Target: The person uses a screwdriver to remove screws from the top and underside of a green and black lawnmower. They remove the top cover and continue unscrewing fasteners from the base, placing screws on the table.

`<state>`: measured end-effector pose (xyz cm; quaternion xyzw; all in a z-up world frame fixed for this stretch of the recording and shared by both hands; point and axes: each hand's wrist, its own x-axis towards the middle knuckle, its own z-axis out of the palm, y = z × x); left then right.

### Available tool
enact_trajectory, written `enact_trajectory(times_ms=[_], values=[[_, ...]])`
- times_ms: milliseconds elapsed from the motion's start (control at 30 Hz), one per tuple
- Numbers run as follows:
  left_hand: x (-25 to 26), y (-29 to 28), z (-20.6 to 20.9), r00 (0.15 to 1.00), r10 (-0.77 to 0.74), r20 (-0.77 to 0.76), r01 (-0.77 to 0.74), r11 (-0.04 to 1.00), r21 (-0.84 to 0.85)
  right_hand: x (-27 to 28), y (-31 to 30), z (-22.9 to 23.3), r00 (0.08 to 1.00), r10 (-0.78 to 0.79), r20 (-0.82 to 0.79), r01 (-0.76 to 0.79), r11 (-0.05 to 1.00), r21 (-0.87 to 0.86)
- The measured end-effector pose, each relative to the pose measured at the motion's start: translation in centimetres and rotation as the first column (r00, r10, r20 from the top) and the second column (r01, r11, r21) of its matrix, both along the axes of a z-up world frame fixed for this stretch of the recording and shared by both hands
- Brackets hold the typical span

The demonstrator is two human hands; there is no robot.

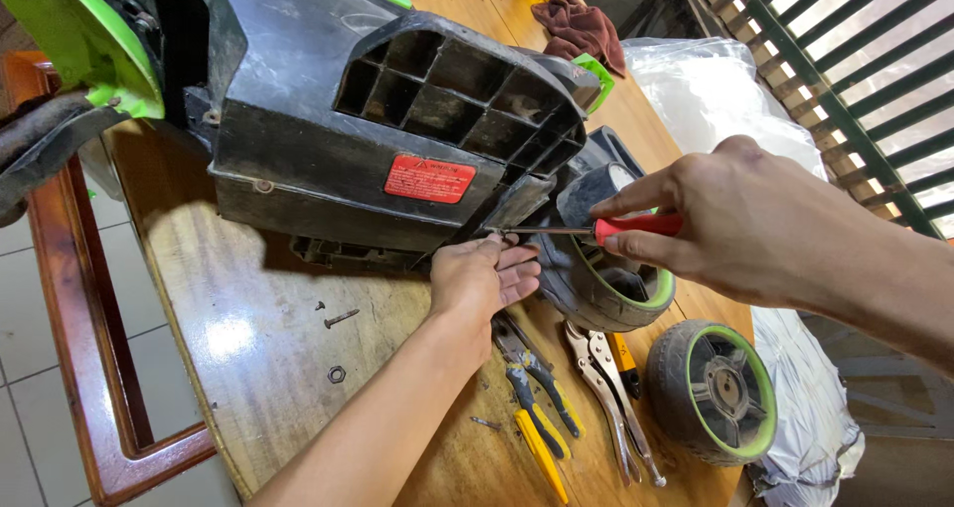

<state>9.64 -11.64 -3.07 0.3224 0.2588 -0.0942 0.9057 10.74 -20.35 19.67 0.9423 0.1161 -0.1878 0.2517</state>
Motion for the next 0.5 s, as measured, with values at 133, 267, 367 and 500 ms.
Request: enact_trajectory(times_ms=[133, 267, 367, 500], values=[[-0.12, 0.28, 0.0, 1.0, -0.009, 0.006, 0.008, 0.999, 0.032, 0.03, 0.03, -0.14, 0.999, 0.051, -0.002, -0.051, 0.999, 0.001], [-0.1, 0.29, 0.16, 1.0, -0.002, 0.009, 0.002, 0.999, 0.045, 0.01, 0.06, -0.13, 1.0, 0.02, -0.001, -0.02, 1.0, -0.013], [-0.12, 0.25, 0.16, 1.0, 0.004, 0.013, -0.005, 0.999, 0.044, 0.01, 0.08, -0.06, 1.0, -0.01, -0.01, 0.01, 1.0, -0.003], [0.01, 0.24, 0.09, 1.0, 0.007, 0.005, -0.007, 1.0, 0.018, 0.05, -0.01, -0.11, 0.999, 0.034, -0.008, -0.034, 0.999, 0.009]])
